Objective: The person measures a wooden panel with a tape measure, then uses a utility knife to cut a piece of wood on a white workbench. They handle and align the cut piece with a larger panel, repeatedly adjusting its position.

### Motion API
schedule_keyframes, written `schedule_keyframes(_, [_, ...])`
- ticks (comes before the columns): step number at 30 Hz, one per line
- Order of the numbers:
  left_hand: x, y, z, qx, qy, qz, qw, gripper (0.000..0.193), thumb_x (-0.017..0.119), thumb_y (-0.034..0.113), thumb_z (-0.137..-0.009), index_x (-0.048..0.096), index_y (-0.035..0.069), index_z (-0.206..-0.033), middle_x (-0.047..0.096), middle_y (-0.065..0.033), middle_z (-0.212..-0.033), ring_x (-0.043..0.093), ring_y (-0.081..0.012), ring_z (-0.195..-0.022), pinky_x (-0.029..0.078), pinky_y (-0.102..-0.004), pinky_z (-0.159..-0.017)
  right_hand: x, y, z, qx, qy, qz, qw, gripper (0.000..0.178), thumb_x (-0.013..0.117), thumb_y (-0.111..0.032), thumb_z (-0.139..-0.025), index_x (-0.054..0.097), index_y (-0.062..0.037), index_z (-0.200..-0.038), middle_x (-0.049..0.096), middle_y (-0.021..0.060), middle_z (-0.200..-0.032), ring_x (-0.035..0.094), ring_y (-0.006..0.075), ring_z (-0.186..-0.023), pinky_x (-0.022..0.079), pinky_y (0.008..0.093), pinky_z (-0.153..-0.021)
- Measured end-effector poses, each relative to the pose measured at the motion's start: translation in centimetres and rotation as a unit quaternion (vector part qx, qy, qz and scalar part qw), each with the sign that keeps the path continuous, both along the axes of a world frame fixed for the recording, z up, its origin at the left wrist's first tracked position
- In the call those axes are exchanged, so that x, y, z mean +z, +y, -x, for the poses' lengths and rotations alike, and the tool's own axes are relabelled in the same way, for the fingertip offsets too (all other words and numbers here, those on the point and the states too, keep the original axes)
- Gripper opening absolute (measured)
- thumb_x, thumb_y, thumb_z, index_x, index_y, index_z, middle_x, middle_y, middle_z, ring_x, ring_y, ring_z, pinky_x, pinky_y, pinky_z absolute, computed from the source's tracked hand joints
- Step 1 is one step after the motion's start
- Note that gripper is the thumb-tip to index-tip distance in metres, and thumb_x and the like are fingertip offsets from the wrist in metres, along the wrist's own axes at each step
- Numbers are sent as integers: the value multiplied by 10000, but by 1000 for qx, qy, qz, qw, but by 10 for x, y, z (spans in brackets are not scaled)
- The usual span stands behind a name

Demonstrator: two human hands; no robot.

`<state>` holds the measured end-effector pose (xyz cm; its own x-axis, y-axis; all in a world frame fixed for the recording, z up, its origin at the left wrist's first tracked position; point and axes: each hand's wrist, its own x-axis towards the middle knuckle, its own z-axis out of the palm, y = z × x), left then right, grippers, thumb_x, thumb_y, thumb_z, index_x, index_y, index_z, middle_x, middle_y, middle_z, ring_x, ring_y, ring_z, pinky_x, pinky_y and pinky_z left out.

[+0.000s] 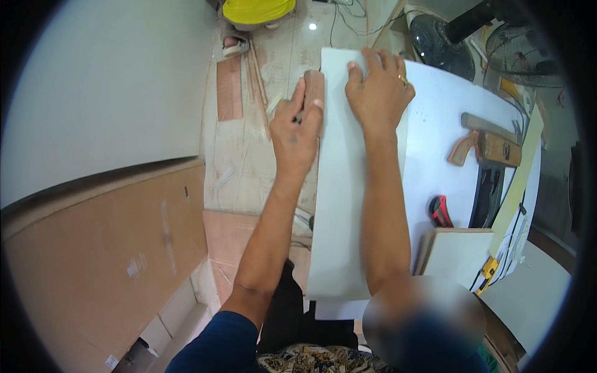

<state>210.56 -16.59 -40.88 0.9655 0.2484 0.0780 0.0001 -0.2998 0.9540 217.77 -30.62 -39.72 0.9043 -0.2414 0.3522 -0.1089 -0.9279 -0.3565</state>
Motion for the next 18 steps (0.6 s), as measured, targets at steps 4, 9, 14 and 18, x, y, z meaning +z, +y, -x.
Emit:
schedule_keyframes(4, [-18,-2,-65,-13,-29,114,993,576,679,243,-964,577,-73,-1435,627,-8,-943,519,-81,-806,461,-248,-716,2,0,2,-6,14,-24,1000,376,671,-302,-943,721,-164,-1290,618,79,-1392,421,301,-1450,311,639,-1115])
schedule_keyframes(9, [-8,-13,-168,-10,-32,175,984,530,680,336,-984,650,-6,-1388,578,-10,-693,511,-100,-593,429,-283,-573,-1,-5,-2,1,0,-32,1000,371,682,-304,-936,725,-157,-1273,624,74,-1380,432,323,-1441,229,655,-1195])
schedule_keyframes(14, [16,12,-170,-41,-17,338,940,503,694,347,-982,667,29,-1370,532,29,-684,442,-71,-556,352,-281,-483,-2,-8,-7,2,6,-19,1000,376,680,-330,-948,720,-160,-1281,623,81,-1381,439,351,-1443,193,657,-1221])
schedule_keyframes(18, [-8,36,1,39,59,301,951,582,685,277,-990,558,-30,-1468,597,-101,-1168,532,-140,-978,421,-296,-850,-11,-11,-5,11,12,-22,1000,415,676,-369,-958,699,-161,-1316,595,94,-1439,373,361,-1492,171,655,-1232])
